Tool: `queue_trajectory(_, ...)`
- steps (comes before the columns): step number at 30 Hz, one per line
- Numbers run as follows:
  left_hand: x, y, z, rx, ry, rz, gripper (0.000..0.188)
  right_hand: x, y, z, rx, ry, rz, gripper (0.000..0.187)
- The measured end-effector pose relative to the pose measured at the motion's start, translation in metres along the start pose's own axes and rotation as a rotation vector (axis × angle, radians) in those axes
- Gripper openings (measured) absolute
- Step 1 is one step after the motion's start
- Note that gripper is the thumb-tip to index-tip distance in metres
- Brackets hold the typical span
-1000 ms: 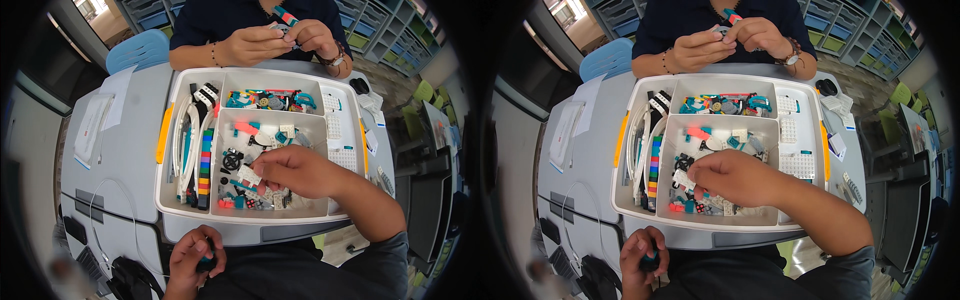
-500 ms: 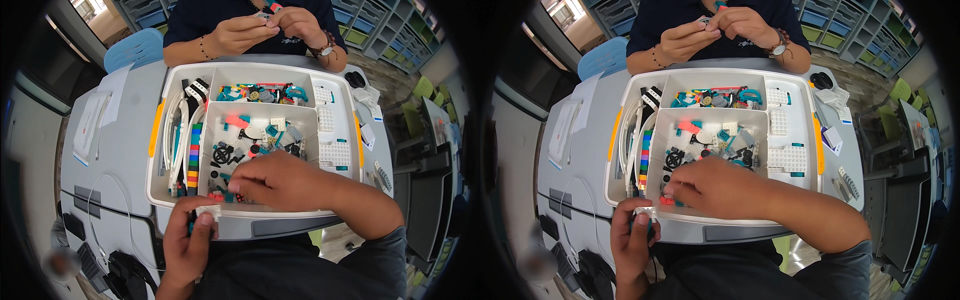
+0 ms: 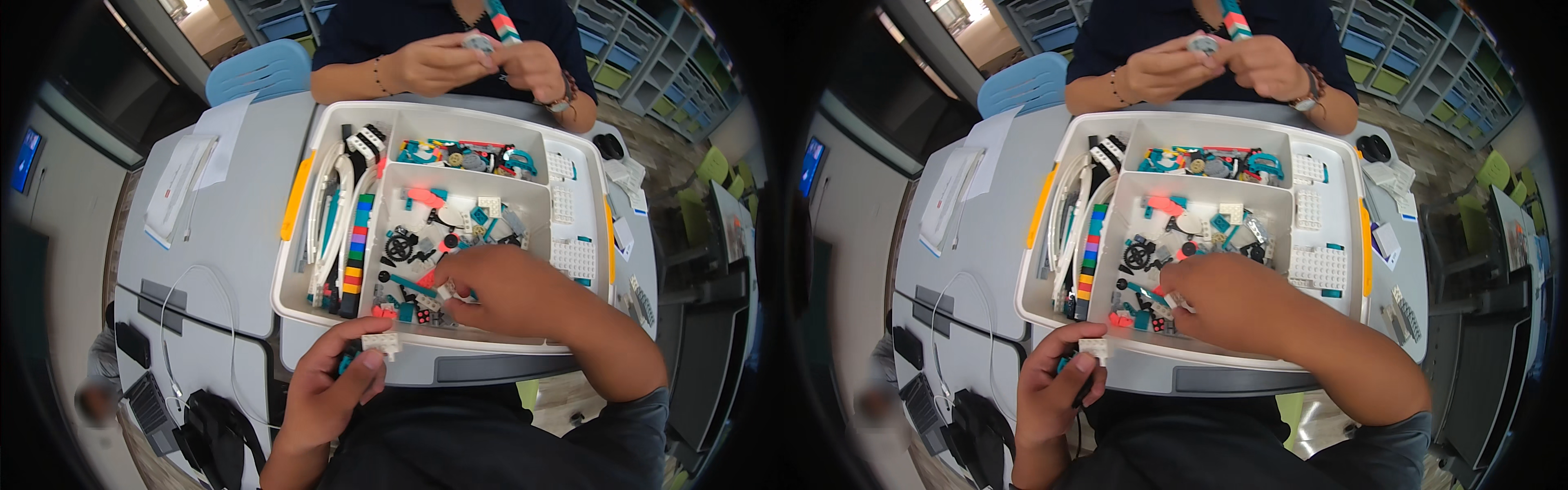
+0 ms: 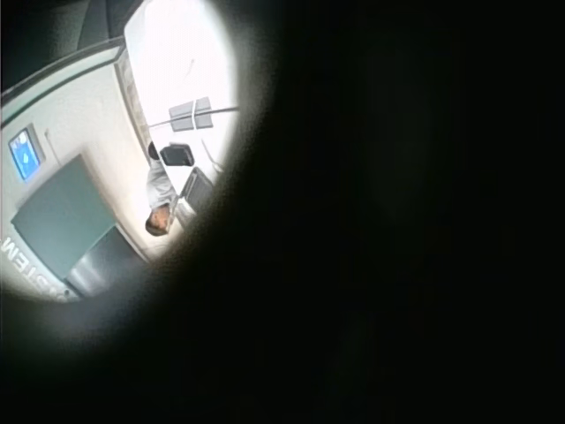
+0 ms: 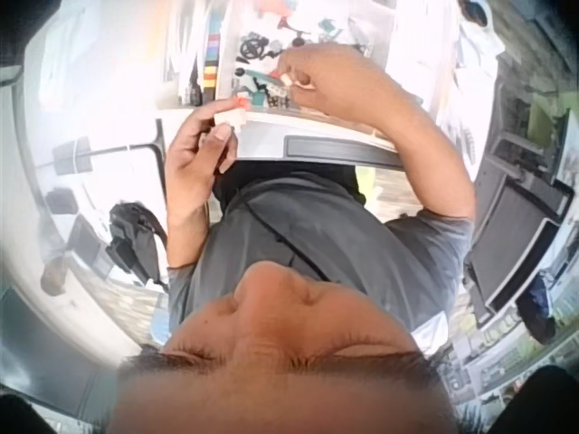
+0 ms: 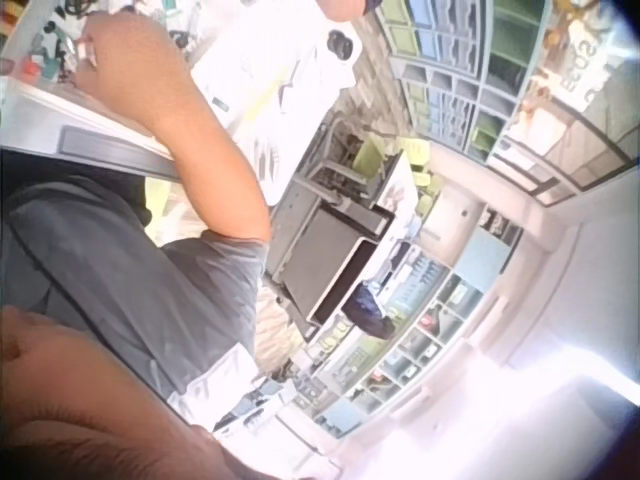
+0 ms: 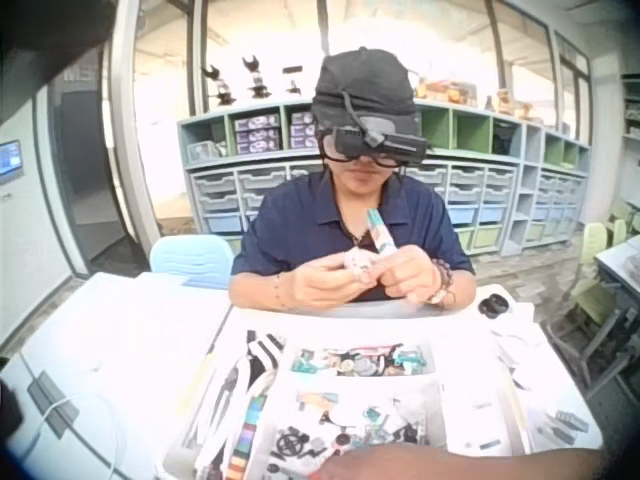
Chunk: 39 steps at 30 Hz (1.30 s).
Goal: The person picks various plastic building blocks from a compartmentalized tray and connects them by hand to form small structures. They repeatedly select pieces, align them, and press them together while working at a table.
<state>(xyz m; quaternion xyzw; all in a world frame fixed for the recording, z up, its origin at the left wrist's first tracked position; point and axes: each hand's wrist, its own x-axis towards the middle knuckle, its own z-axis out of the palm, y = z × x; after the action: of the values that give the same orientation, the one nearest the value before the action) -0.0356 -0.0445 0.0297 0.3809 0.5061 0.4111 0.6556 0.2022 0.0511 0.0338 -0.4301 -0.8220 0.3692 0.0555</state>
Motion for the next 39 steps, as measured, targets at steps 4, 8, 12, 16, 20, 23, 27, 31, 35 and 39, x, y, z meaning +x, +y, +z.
queue_trajectory(4, -0.002, -0.002, -0.001, 0.020, -0.040, -0.002, 0.036, -0.006, -0.012, 0.001, 0.629, 0.027, -0.174, 0.027)
queue_trajectory(8, -0.005, -0.004, -0.002, 0.059, -0.077, 0.014, 0.035, -0.006, -0.019, 0.011, 0.721, 0.051, -0.323, 0.030)
queue_trajectory(12, -0.004, -0.010, -0.002, 0.025, -0.078, 0.104, 0.035, 0.002, -0.014, 0.019, 0.703, 0.118, -0.401, 0.029)
queue_trajectory(16, -0.003, -0.004, -0.002, -0.019, -0.140, 0.092, 0.034, 0.002, -0.013, 0.016, 0.738, 0.067, -0.407, 0.031)
queue_trajectory(20, -0.003, 0.001, 0.000, -0.054, -0.159, 0.041, 0.034, 0.003, -0.012, 0.014, 0.660, 0.075, -0.459, 0.034)
queue_trajectory(23, 0.001, 0.000, -0.001, -0.099, -0.157, -0.005, 0.034, 0.003, -0.012, 0.014, 0.583, 0.113, -0.489, 0.037)
queue_trajectory(27, 0.009, 0.001, 0.002, -0.206, -0.088, -0.061, 0.038, 0.002, -0.015, 0.010, 0.463, 0.152, -0.503, 0.042)
queue_trajectory(31, 0.015, 0.003, 0.007, -0.366, -0.067, -0.066, 0.042, 0.004, -0.012, 0.011, 0.335, 0.252, -0.544, 0.044)
queue_trajectory(35, 0.021, 0.002, 0.010, -0.386, -0.059, 0.026, 0.042, 0.004, -0.018, 0.015, 0.241, 0.398, -0.529, 0.038)
queue_trajectory(39, 0.027, -0.001, 0.019, -0.318, -0.049, 0.157, 0.041, 0.006, -0.020, 0.033, 0.470, 0.486, -0.345, 0.034)
